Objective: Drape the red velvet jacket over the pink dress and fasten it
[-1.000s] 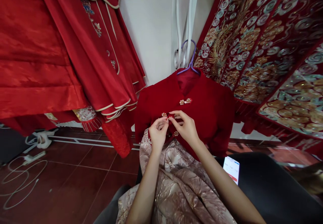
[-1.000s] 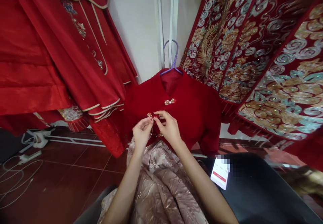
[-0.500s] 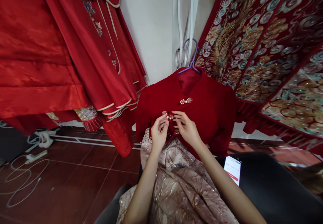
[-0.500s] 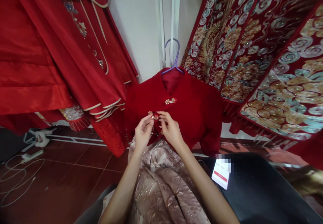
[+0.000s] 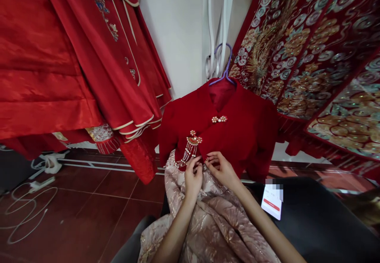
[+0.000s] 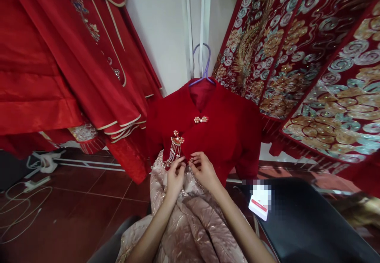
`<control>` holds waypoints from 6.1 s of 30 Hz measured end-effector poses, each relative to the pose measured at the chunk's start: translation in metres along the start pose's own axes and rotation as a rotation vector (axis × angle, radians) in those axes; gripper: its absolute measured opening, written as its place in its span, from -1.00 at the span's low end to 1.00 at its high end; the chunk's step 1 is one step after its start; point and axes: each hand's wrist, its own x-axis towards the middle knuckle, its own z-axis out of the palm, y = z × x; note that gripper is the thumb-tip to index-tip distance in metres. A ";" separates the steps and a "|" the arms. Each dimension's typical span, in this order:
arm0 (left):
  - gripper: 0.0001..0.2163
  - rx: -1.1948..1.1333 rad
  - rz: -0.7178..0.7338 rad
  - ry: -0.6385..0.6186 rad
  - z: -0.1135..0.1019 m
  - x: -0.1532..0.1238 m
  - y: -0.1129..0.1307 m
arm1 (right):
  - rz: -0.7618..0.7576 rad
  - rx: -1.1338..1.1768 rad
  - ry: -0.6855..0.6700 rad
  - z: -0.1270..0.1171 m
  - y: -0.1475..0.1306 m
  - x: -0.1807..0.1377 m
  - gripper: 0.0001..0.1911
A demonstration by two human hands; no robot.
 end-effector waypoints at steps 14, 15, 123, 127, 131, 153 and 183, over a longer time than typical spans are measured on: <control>-0.71 -0.094 -0.188 -0.024 0.000 0.003 0.003 | -0.050 -0.071 0.044 0.006 -0.005 -0.005 -0.78; -0.72 -0.117 -0.201 -0.023 0.000 0.003 0.004 | -0.066 -0.100 0.054 0.006 -0.004 -0.005 -0.78; -0.65 -0.386 -0.161 -0.027 -0.006 0.061 0.052 | 0.054 0.384 -0.391 -0.037 -0.022 0.001 -0.90; -0.67 -0.491 -0.199 0.039 0.005 0.065 0.061 | 0.051 0.374 -0.374 -0.035 -0.027 0.001 -0.90; -0.68 -0.553 -0.242 0.058 0.010 0.064 0.066 | 0.059 0.355 -0.359 -0.035 -0.030 0.001 -0.91; -0.74 -0.289 -0.070 -0.079 0.030 0.066 0.097 | 0.054 0.393 -0.431 -0.043 -0.032 0.001 -0.92; -0.88 0.432 0.960 -0.447 0.037 0.137 0.150 | -0.241 0.063 0.414 -0.088 -0.077 0.048 -0.80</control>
